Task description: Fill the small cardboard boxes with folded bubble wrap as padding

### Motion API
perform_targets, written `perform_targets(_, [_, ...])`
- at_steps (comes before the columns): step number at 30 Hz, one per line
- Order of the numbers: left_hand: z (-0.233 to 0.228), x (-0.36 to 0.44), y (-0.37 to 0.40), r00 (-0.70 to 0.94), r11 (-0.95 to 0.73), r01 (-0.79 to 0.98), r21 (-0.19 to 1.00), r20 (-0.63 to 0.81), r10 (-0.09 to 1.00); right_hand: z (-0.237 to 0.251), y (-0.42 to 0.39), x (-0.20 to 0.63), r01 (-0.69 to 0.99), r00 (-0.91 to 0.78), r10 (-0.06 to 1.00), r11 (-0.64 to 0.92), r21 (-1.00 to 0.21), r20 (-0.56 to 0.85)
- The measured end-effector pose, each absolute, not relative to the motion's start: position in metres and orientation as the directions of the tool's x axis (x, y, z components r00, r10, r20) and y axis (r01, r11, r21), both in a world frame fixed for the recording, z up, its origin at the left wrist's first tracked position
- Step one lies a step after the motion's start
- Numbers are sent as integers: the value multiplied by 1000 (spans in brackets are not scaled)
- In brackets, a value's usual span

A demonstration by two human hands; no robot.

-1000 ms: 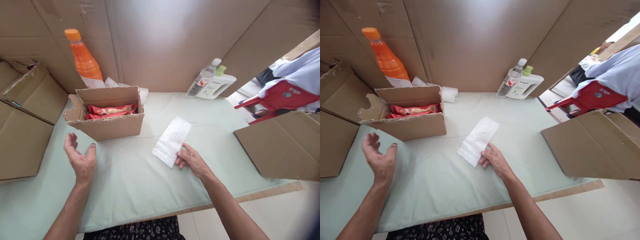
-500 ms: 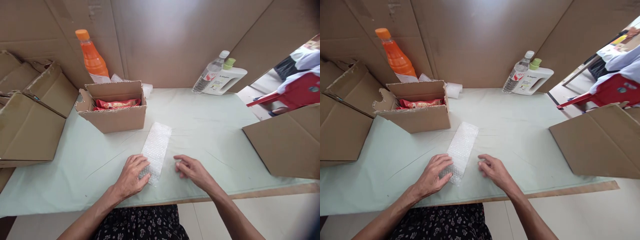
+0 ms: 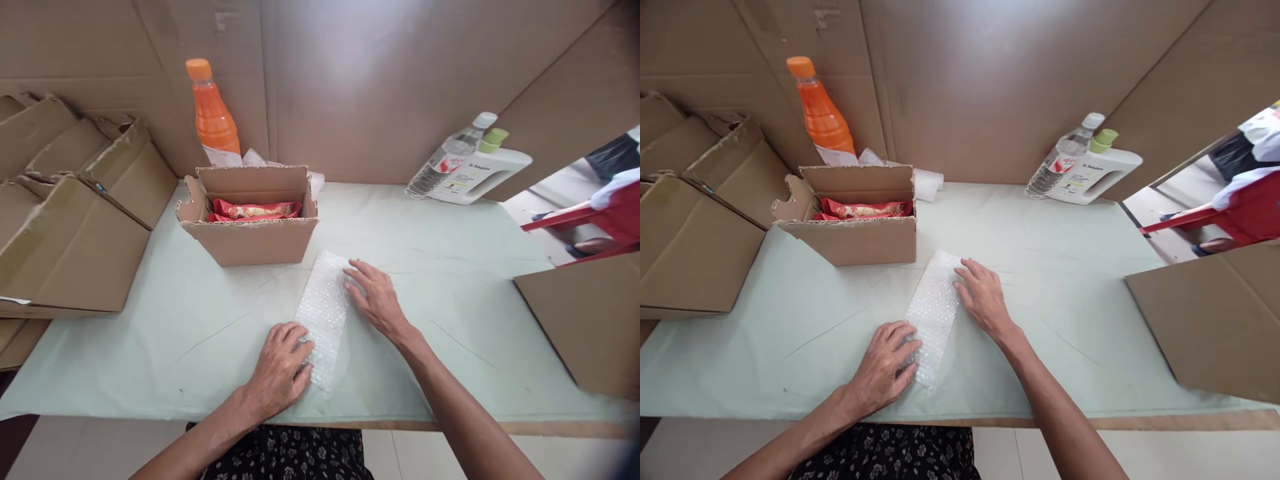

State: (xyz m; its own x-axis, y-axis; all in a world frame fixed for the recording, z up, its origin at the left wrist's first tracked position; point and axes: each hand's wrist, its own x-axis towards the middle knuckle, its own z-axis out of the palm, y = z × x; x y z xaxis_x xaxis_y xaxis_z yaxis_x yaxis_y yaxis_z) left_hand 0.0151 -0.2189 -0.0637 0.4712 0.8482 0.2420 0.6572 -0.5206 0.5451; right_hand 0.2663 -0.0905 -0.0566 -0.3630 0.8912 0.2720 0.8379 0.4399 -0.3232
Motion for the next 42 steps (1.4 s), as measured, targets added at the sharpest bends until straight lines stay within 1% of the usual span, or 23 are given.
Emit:
perform_targets(1, [-63,15,-219,468,-516,649,560,241,850,-52,-97,271,821,-389,876,470,-325,285])
perform_targets(3, [-61,13,-219,452,-500,623,602,246,858,-41,-117,274,741,-523,810,586,-327,265])
perform_targets(5, [-60,8,-218,402,-463,593,659,255,879,-32,-147,269,640,-660,721,687,-344,211])
perform_targets(7, [-60,0,-217,330,-415,560,717,266,906,-28,-178,258,582,-732,666,721,-375,144])
perform_targets(9, [-61,-11,-214,285,-380,519,765,264,921,-32,-203,244,582,-745,661,709,-398,90])
perform_targets(11, [-60,-20,-211,283,-355,475,805,242,928,-42,-219,232,605,-706,698,682,-411,118])
perform_targets(13, [-56,-28,-211,306,-319,431,844,196,932,-54,-224,224,624,-606,766,626,-468,216])
perform_targets(15, [-48,-31,-213,347,-270,383,883,134,928,-61,-222,218,628,-438,862,496,-600,255])
perform_targets(16, [-45,-31,-214,360,-244,370,897,104,927,-62,-221,216,619,-342,914,395,-679,221])
perform_targets(18, [-40,-27,-216,354,-205,389,898,59,933,-60,-218,214,577,-193,978,182,-797,84])
perform_targets(20, [-42,-19,-215,305,-195,466,863,51,951,-57,-218,213,535,-132,991,58,-843,-16])
perform_targets(21, [-45,-14,-212,275,-202,512,835,64,959,-55,-220,213,535,-109,994,46,-844,-15])
perform_targets(22, [-49,-9,-209,250,-213,555,804,83,965,-54,-222,214,552,-76,997,62,-832,23])
perform_targets(25, [-64,5,-194,202,-250,659,710,153,967,-55,-230,216,676,12,958,203,-709,286])
perform_targets(27, [-69,10,-185,204,-270,709,652,177,963,-56,-232,214,748,-76,911,320,-581,405])
perform_targets(28, [-70,11,-182,209,-278,729,626,183,961,-57,-232,213,766,-158,895,378,-520,417])
perform_targets(30, [-68,11,-181,209,-295,753,588,212,955,-59,-228,209,777,-306,870,463,-426,387])
perform_targets(32, [-63,6,-188,226,-347,740,576,272,935,-60,-224,206,781,-362,858,493,-383,365])
perform_targets(34, [-57,-1,-201,296,-440,687,578,330,896,-60,-222,206,773,-351,866,483,-411,356])
perform_targets(37, [-52,-11,-221,413,-519,601,608,320,853,-56,-227,211,696,-340,898,439,-569,278])
perform_targets(39, [-53,-14,-228,405,-476,594,649,270,874,-52,-233,215,640,-323,919,387,-664,224])
perform_targets(40, [-54,-14,-228,379,-442,606,662,249,891,-49,-236,216,635,-292,928,369,-679,231])
perform_targets(42, [-57,-11,-223,321,-386,648,657,224,920,-46,-240,218,673,-218,926,371,-640,308])
